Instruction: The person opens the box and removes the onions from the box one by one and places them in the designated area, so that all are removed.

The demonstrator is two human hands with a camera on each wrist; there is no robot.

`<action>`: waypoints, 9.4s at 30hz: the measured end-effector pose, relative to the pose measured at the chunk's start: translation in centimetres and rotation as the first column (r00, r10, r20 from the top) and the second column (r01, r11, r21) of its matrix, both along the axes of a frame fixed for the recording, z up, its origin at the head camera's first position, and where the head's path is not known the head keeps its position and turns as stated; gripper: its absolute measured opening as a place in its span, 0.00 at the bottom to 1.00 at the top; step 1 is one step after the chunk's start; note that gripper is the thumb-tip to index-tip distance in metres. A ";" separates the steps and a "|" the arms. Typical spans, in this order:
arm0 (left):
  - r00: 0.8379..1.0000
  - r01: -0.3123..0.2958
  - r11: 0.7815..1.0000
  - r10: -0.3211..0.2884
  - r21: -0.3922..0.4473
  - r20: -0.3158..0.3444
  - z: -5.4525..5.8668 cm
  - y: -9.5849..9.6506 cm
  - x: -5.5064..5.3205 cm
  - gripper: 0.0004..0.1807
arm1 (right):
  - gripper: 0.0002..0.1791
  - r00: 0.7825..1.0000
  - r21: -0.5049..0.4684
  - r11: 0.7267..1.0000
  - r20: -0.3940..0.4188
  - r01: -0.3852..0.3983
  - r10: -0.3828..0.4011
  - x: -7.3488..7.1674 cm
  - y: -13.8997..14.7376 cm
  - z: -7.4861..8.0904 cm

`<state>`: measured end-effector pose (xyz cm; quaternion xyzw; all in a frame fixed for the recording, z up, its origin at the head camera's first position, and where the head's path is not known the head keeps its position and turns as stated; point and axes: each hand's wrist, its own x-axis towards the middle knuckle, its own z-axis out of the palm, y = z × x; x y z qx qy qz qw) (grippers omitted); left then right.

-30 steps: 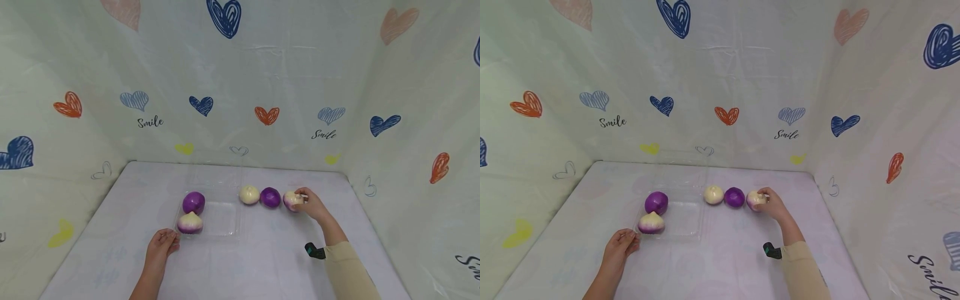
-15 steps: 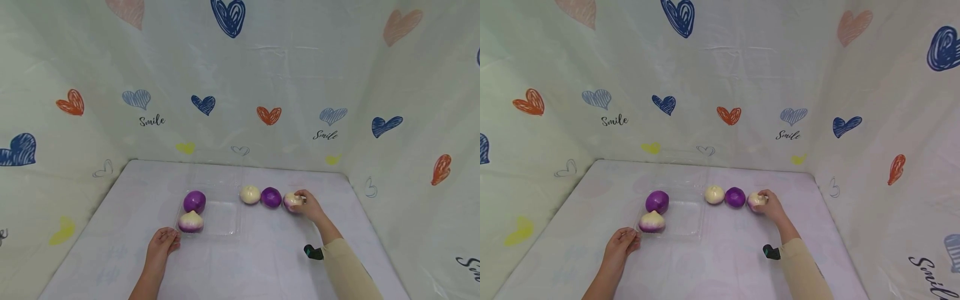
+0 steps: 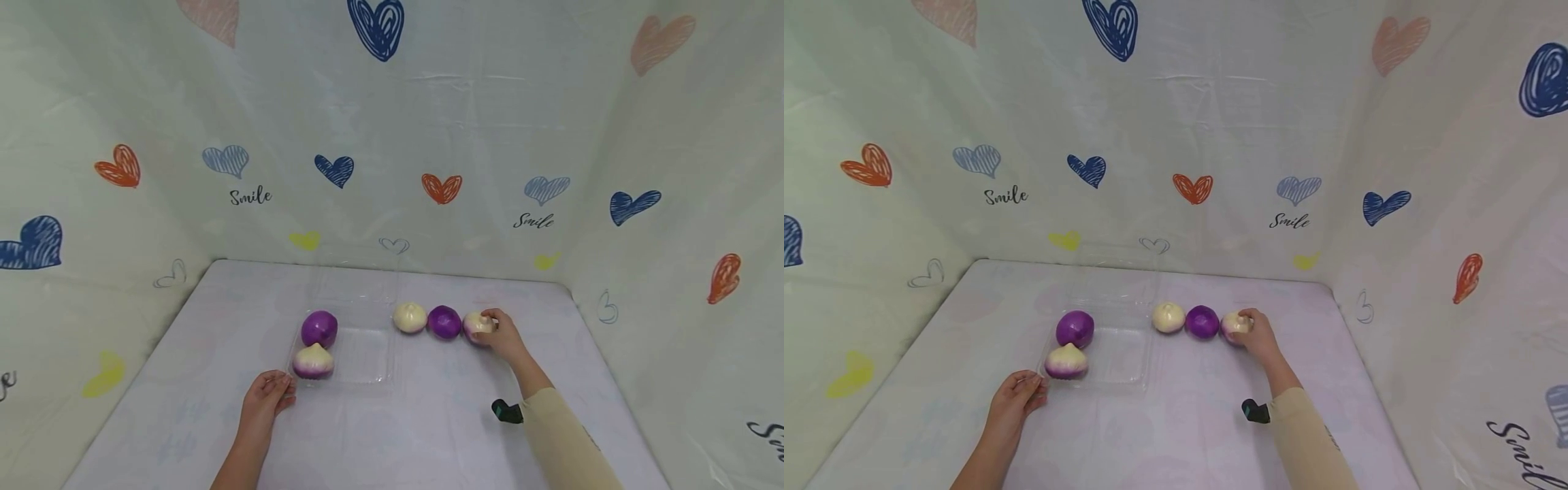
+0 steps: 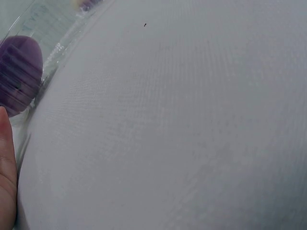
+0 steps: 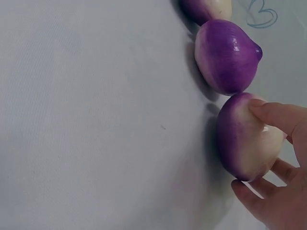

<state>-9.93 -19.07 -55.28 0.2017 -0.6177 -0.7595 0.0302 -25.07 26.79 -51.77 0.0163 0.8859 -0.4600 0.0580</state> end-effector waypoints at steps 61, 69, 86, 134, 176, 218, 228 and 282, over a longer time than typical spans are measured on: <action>1.000 0.002 1.000 -0.002 0.002 0.018 0.3 0.0 0.0 0.10 | 0.36 1.000 0.052 0.998 0.016 -0.017 0.016 0.2 -0.5 0.5; 1.000 0.003 1.000 -0.003 0.026 0.002 0.2 0.0 0.0 0.08 | 0.35 1.000 0.059 0.998 0.005 -0.025 0.025 0.2 -0.8 1.0; 1.000 0.009 1.000 -0.009 0.013 0.019 0.3 0.0 0.1 0.09 | 0.32 0.990 0.089 0.994 -0.118 -0.065 0.075 0.7 -2.9 4.0; 1.000 0.008 1.000 -0.008 -0.005 0.010 0.2 0.0 0.1 0.10 | 0.27 0.925 -0.219 0.898 -0.098 -0.381 0.368 3.3 -19.8 4.3; 1.000 0.005 1.000 -0.005 -0.011 -0.007 -0.5 -0.3 -0.1 0.11 | 0.25 0.909 -0.079 0.905 -0.049 -0.417 0.414 1.8 -28.7 2.5; 1.000 0.016 1.000 -0.017 -0.003 -0.017 -0.2 -0.2 0.0 0.13 | 0.29 0.939 -0.074 0.942 -0.136 -0.328 0.316 1.6 -29.6 0.6; 1.000 0.012 1.000 -0.012 -0.002 0.001 0.0 -0.3 0.0 0.11 | 0.29 0.953 -0.116 0.950 -0.129 -0.289 0.274 1.8 -28.3 1.5; 1.000 0.021 1.000 -0.021 -0.015 0.014 0.4 -0.4 0.2 0.09 | 0.27 0.951 -0.229 0.933 -0.205 -0.277 0.232 4.1 -15.0 5.8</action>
